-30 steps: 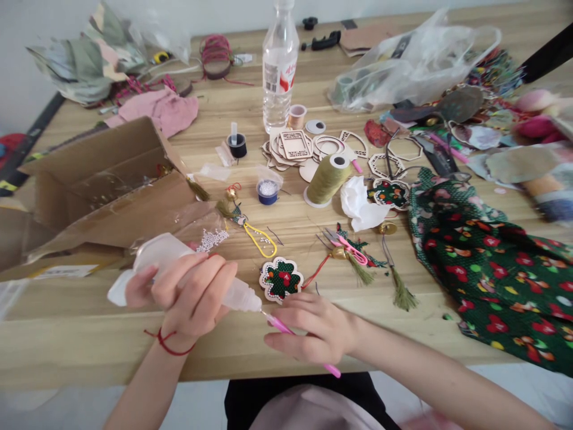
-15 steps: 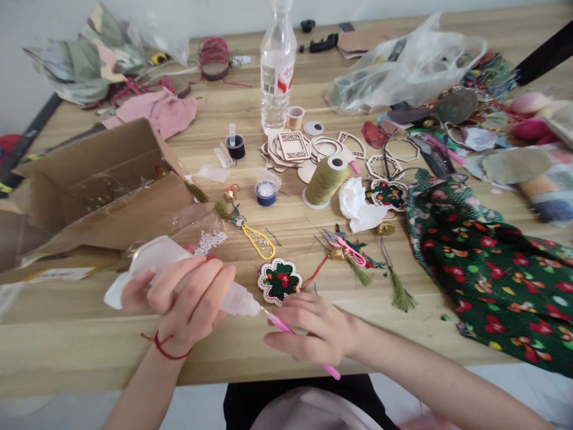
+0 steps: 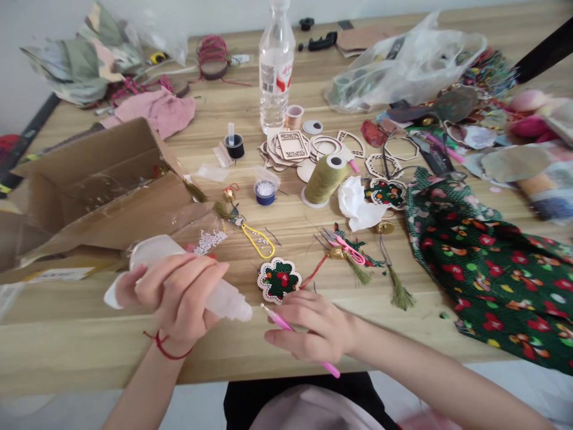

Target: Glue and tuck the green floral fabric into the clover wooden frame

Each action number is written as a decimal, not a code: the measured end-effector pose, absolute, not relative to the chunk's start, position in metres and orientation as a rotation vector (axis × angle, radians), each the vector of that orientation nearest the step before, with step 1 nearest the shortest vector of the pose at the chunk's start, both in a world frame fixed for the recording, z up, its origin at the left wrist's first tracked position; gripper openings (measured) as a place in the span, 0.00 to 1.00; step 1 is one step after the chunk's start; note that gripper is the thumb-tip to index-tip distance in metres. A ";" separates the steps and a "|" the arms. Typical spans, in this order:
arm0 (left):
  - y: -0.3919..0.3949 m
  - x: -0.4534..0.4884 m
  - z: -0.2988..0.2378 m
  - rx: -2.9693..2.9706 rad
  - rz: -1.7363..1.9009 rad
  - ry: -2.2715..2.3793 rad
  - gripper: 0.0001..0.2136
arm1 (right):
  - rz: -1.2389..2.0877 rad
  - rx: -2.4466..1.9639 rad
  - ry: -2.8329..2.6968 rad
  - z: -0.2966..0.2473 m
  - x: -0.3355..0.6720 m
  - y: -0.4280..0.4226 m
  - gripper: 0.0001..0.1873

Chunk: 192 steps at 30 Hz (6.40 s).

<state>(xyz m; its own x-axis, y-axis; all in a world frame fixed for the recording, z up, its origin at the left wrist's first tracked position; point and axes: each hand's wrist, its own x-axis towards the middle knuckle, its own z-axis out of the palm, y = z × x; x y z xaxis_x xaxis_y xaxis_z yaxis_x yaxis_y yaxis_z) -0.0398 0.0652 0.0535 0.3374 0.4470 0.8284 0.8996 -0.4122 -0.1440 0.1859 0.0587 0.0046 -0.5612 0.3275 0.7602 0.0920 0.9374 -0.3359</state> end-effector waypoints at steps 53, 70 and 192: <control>0.069 -0.038 0.055 -2.145 -0.879 -1.195 0.08 | 0.255 -0.241 -2.178 0.010 0.182 0.062 0.10; 0.070 -0.038 0.053 -2.136 -0.894 -1.184 0.10 | 0.267 -0.226 -2.175 0.010 0.181 0.062 0.10; 0.074 -0.034 0.051 -2.091 -0.978 -1.109 0.10 | 1.981 -0.149 -1.119 0.015 0.190 0.056 0.14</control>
<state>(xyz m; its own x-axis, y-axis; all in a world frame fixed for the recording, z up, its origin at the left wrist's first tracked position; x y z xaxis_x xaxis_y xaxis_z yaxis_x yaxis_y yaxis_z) -0.0345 0.0736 0.0507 0.3876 0.4397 0.8102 0.8589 -0.4915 -0.1441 0.1897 0.0559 0.0148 -0.6444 0.7122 0.2786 -0.6062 -0.2536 -0.7538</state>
